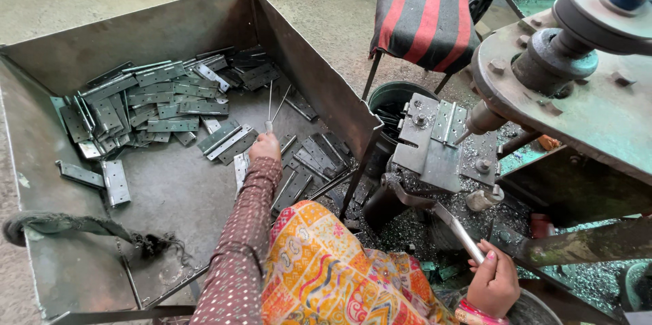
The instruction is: The person positions metal plates on a machine press, pulls a hand lever to punch holes, and places the finished plates into a metal bin.
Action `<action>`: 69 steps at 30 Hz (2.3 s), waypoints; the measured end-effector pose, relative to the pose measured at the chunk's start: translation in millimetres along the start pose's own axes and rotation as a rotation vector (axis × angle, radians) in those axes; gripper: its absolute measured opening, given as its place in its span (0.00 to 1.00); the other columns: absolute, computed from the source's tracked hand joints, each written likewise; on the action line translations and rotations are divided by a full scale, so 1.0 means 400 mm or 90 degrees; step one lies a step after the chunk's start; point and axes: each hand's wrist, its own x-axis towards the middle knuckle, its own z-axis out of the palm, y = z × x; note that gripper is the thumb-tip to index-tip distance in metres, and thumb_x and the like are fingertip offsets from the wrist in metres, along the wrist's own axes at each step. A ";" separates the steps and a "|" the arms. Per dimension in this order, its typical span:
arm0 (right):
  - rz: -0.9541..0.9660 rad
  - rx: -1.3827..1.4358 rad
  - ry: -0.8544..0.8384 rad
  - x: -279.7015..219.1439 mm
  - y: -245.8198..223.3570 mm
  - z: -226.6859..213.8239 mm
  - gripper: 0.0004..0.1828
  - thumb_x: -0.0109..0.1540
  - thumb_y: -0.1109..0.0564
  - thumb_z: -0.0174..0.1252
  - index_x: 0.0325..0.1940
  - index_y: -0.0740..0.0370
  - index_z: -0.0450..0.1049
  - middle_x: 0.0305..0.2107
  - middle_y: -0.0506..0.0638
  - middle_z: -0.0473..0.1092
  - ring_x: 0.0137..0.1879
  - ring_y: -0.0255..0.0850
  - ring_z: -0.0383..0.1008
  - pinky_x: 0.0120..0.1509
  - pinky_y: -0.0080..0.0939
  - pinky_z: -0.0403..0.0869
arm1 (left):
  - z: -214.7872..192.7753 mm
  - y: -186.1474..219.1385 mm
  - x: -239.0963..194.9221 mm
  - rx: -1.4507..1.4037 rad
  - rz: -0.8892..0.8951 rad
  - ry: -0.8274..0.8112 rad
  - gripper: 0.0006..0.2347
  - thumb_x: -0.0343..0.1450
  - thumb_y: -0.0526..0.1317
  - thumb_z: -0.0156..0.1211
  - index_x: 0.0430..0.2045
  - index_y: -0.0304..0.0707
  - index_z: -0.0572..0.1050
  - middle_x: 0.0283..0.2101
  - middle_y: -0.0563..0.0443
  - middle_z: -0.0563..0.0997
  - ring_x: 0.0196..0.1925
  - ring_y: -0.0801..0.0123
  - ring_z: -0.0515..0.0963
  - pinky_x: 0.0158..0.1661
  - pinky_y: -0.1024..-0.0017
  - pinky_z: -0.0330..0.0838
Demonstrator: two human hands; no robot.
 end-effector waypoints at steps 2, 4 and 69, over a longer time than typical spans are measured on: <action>-0.003 -0.009 -0.003 0.002 -0.008 -0.001 0.12 0.72 0.65 0.47 0.51 0.73 0.75 0.41 0.58 0.75 0.34 0.41 0.77 0.35 0.35 0.75 | -0.021 -0.049 -0.044 -0.017 -0.016 -0.041 0.08 0.74 0.36 0.48 0.39 0.38 0.76 0.35 0.42 0.80 0.32 0.53 0.85 0.29 0.59 0.80; -0.007 -0.015 -0.005 0.002 -0.016 -0.003 0.11 0.72 0.65 0.48 0.51 0.73 0.76 0.41 0.58 0.75 0.34 0.41 0.77 0.36 0.35 0.74 | -0.049 -0.122 -0.125 -0.010 0.022 -0.038 0.07 0.73 0.35 0.47 0.38 0.39 0.76 0.34 0.41 0.80 0.31 0.53 0.85 0.30 0.59 0.80; -0.033 -0.021 -0.036 0.005 -0.010 -0.003 0.13 0.73 0.62 0.47 0.51 0.70 0.76 0.42 0.57 0.75 0.32 0.39 0.76 0.34 0.36 0.75 | -0.168 -0.307 -0.407 0.004 0.248 -0.107 0.16 0.72 0.36 0.45 0.55 0.49 0.68 0.37 0.47 0.76 0.27 0.55 0.83 0.27 0.58 0.78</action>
